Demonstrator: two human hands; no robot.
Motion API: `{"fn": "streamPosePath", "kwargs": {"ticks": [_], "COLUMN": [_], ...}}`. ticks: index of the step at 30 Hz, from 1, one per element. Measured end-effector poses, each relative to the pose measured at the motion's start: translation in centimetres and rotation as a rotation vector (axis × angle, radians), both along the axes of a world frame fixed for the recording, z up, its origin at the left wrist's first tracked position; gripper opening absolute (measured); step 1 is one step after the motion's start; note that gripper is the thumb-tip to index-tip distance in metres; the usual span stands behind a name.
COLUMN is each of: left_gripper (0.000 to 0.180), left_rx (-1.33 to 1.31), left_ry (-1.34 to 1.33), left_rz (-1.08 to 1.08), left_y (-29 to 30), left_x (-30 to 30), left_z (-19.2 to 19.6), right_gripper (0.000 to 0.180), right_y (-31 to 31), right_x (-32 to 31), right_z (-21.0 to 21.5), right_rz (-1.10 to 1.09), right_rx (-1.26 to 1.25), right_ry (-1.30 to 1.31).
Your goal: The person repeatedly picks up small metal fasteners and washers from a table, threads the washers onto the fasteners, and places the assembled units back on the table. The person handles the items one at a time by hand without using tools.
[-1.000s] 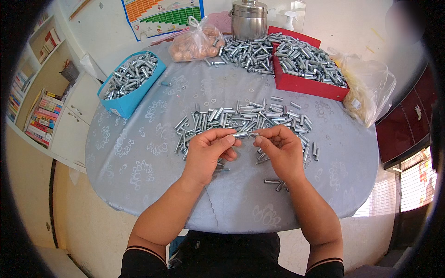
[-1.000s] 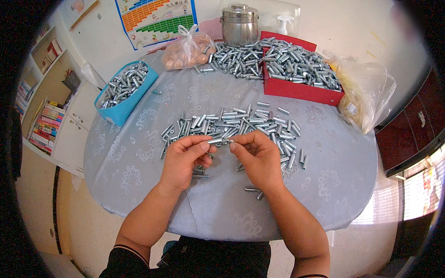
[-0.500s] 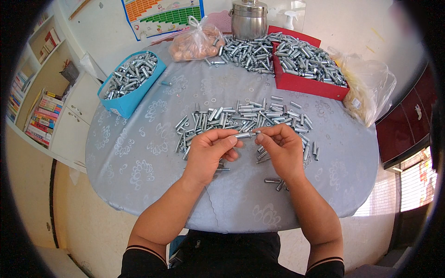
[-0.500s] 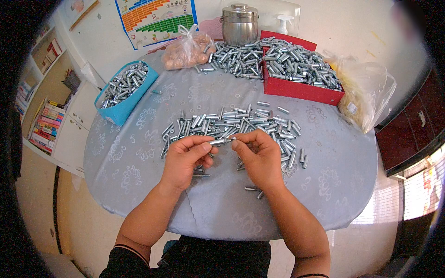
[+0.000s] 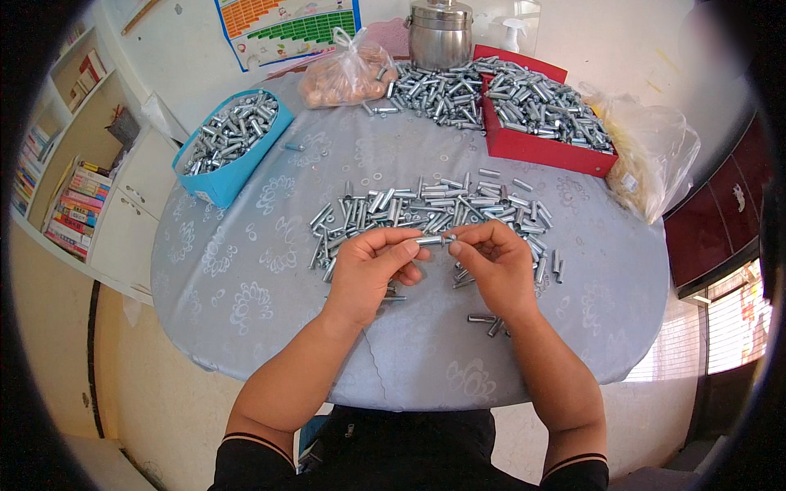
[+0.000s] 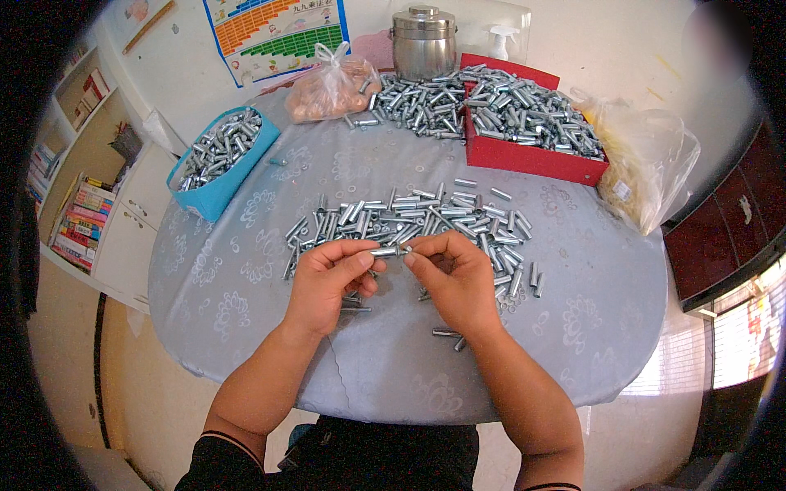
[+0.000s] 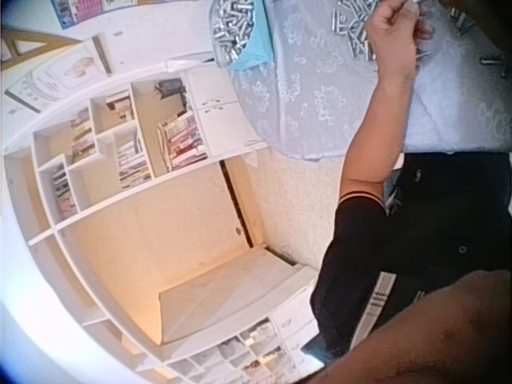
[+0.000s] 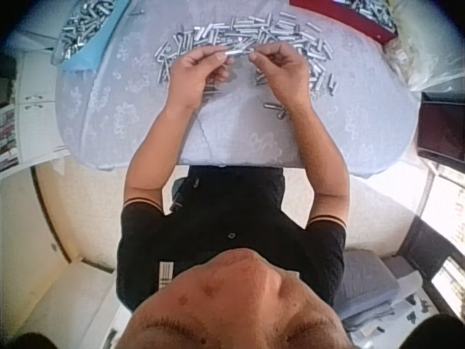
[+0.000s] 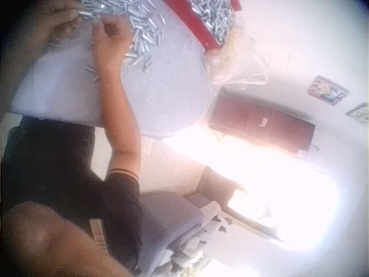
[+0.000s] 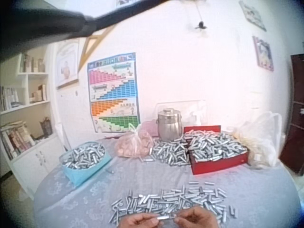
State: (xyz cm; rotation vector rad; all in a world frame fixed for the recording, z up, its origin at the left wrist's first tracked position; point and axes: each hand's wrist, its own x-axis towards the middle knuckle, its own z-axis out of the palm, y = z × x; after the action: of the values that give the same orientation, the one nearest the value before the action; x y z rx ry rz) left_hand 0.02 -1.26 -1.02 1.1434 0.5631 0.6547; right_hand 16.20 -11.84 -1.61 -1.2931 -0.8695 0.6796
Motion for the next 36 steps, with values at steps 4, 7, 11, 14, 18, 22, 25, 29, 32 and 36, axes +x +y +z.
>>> {"fn": "streamPosePath", "kwargs": {"ticks": [4, 7, 11, 14, 18, 22, 25, 29, 32, 36], "left_gripper": [0.022, 0.022, 0.022, 0.022, 0.021, 0.021, 0.021, 0.022, 0.022, 0.022], "left_rx": [-0.003, -0.006, -0.006, -0.005, 0.000, 0.010, 0.012, 0.007, 0.018, 0.047], "left_ry": [0.003, 0.007, 0.003, -0.001, 0.000, 0.008, 0.010, 0.015, 0.019, 0.022], "left_rz": [0.001, -0.002, 0.000, -0.005, -0.015, -0.016, -0.031, -0.043, -0.056, -0.073], "left_y": [0.0, -0.1, 0.0, 0.0, 0.0, -0.1, -0.2, -0.2, -0.3, -0.4], "left_x": [0.0, 0.0, 0.0, 0.0, 0.0, 0.0, 0.0, 0.0, 0.0, 0.0], "left_z": [0.1, 0.2, 0.0, 0.0, -0.1, 0.1, 0.2, 0.1, 0.2, 0.3], "right_gripper": [0.007, 0.008, 0.013, 0.016, 0.017, 0.013, 0.016, 0.023, 0.026, 0.027], "right_y": [0.0, 0.0, -0.1, -0.2, -0.2, -0.4, -0.3, -0.4, -0.4, -0.5], "right_x": [0.1, 0.1, 0.0, 0.0, 0.1, -0.1, 0.4, 0.0, 0.2, 0.0], "right_z": [-0.1, -0.2, 0.2, 0.3, 0.0, 0.7, -0.1, 0.4, 0.3, 0.3], "right_rz": [0.023, 0.019, 0.032, 0.038, 0.024, 0.024, 0.055, 0.040, 0.049, 0.037], "right_rx": [0.040, 0.041, 0.007, -0.005, -0.017, -0.075, -0.088, -0.117, -0.124, -0.208], "right_ry": [0.012, 0.023, 0.008, -0.007, -0.042, -0.042, -0.059, -0.086, -0.120, -0.001]}}
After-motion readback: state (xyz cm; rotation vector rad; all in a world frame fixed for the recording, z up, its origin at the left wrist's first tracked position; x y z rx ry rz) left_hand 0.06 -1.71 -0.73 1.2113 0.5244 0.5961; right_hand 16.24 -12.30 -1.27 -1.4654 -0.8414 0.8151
